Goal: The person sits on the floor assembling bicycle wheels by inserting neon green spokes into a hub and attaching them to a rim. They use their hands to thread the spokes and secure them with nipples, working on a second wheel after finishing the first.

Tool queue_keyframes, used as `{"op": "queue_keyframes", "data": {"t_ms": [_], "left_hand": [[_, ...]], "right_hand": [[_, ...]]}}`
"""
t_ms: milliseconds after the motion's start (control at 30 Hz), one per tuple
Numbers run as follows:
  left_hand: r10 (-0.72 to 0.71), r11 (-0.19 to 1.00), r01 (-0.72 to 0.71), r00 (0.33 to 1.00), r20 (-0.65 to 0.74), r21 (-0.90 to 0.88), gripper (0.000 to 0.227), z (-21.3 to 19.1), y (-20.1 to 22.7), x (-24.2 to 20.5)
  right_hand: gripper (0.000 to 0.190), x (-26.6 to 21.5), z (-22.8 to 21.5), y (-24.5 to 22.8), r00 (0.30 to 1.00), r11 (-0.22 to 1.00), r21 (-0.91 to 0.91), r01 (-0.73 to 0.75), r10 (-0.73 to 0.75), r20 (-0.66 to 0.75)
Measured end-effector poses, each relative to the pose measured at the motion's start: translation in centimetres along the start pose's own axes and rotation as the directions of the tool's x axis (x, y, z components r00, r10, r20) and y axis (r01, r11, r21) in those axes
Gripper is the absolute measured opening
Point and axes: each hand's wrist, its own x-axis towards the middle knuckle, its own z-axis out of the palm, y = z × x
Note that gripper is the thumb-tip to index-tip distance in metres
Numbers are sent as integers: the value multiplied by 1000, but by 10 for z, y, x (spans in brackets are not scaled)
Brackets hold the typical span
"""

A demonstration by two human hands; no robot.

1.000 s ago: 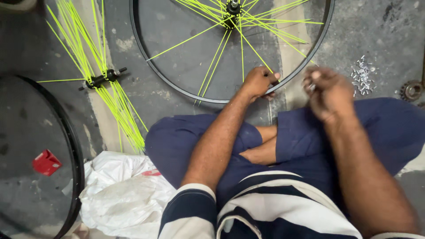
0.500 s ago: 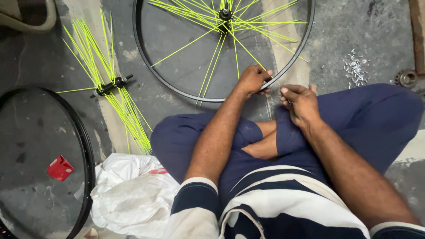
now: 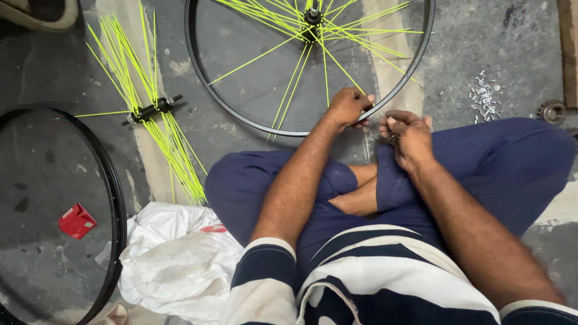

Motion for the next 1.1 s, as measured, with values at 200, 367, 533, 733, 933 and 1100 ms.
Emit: {"op": "queue_keyframes", "data": {"t_ms": [200, 367, 533, 733, 933, 1100], "left_hand": [[10, 1000, -10, 1000, -7, -7, 33, 1, -1, 0], [3, 1000, -2, 1000, -22, 18, 33, 1, 5, -4], [-6, 999, 7, 1000, -18, 40, 34, 1, 7, -5], [-3, 999, 3, 1000, -12, 41, 34, 1, 5, -5], [15, 999, -14, 999, -30, 45, 33, 2, 5, -5], [10, 999, -9, 1000, -26, 42, 33, 2, 6, -6]], "right_hand": [[10, 4, 0, 5, 998, 1000, -3, 11, -11, -66], [15, 3, 4, 1, 997, 997, 78, -20, 26, -78], [14, 4, 9, 0, 997, 993, 112, -26, 33, -69], [14, 3, 12, 6, 995, 995, 97, -20, 29, -97], [14, 4, 11, 9, 991, 993, 120, 3, 13, -131], [12, 3, 10, 10, 995, 989, 148, -29, 43, -87]]}}
